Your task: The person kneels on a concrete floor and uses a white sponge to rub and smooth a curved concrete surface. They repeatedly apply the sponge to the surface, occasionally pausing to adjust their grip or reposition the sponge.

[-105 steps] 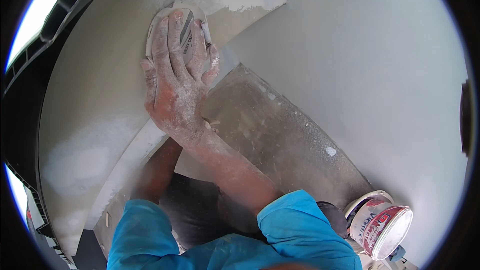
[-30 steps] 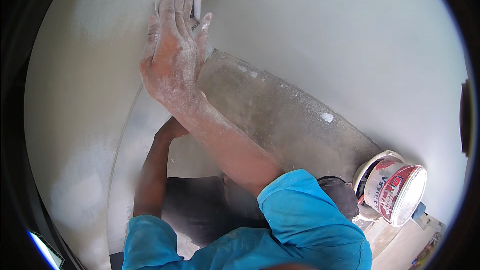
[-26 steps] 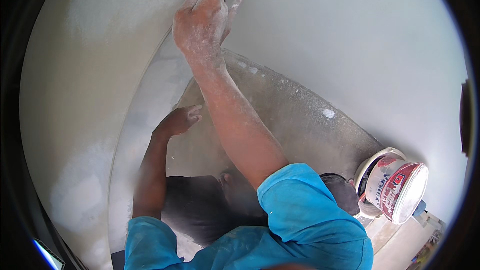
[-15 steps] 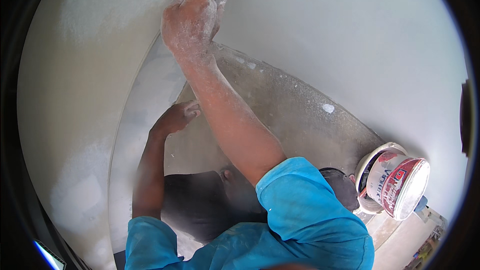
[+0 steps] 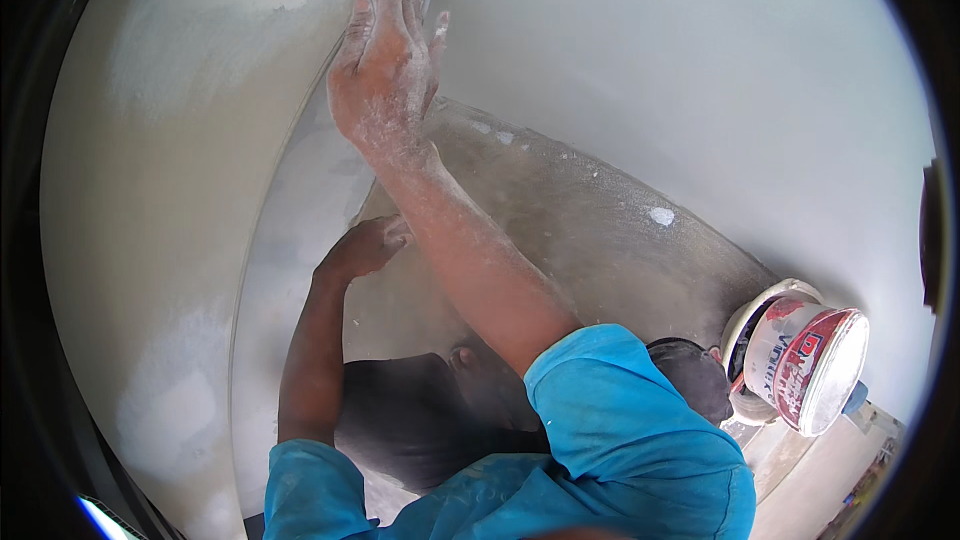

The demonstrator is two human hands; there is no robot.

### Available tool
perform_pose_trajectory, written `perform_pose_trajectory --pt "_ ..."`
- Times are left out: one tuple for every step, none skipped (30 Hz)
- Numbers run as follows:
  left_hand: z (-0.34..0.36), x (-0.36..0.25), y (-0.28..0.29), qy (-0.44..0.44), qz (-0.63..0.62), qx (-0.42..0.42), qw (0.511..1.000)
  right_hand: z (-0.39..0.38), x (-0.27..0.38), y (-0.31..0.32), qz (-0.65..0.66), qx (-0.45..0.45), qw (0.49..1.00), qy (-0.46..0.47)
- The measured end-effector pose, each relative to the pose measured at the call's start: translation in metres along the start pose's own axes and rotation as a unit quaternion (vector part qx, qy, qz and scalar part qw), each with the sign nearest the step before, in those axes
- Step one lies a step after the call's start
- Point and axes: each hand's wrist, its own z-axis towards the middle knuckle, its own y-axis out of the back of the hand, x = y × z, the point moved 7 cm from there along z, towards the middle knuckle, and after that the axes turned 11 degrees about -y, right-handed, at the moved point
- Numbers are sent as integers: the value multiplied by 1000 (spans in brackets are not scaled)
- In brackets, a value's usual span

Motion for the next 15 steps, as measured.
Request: perform_pose_trajectory --pt "4 -6 2 -31 -12 -14 999 21 -4 10 -3 -5 1000 -5" --pt "2 -8 7 -55 -23 -30 998 32 -4 11 0 -5 1000 -11" --pt "4 7 -2 -69 -114 -28 991 11 10 4 1 5 1000 29" --pt "8 40 -16 -80 -203 -32 975 -29 30 -9 7 18 997 71" --pt "15 63 -23 -78 -257 -35 963 -50 45 -15 10 26 993 116" --pt "19 66 -26 -75 -316 -34 945 -54 49 -17 2 31 989 141" --pt "22 72 -30 -53 -342 -33 938 -56 54 -19 -6 35 985 167" --pt "18 76 -30 -59 -331 -61 940 -59 58 -19 -12 40 981 192" --pt "10 46 -23 -65 -324 -83 940 -27 47 -11 -8 10 986 164" --pt "-2 11 -12 -71 -314 -106 941 -3 41 -1 20 -3 992 128" --pt "-6 -11 5 -70 -191 -53 978 14 41 4 54 -10 994 94" --pt "-7 -18 6 -66 -66 3 996 18 38 6 85 -17 995 57" --pt "-4 -10 2 -30 -90 16 995 3 48 -3 57 -55 994 79" --pt "-3 -11 1 -39 -66 2 997 -26 59 -14 39 -15 993 109" --pt "6 -27 -1 -60 -41 -7 997 -59 68 -14 10 16 990 140"
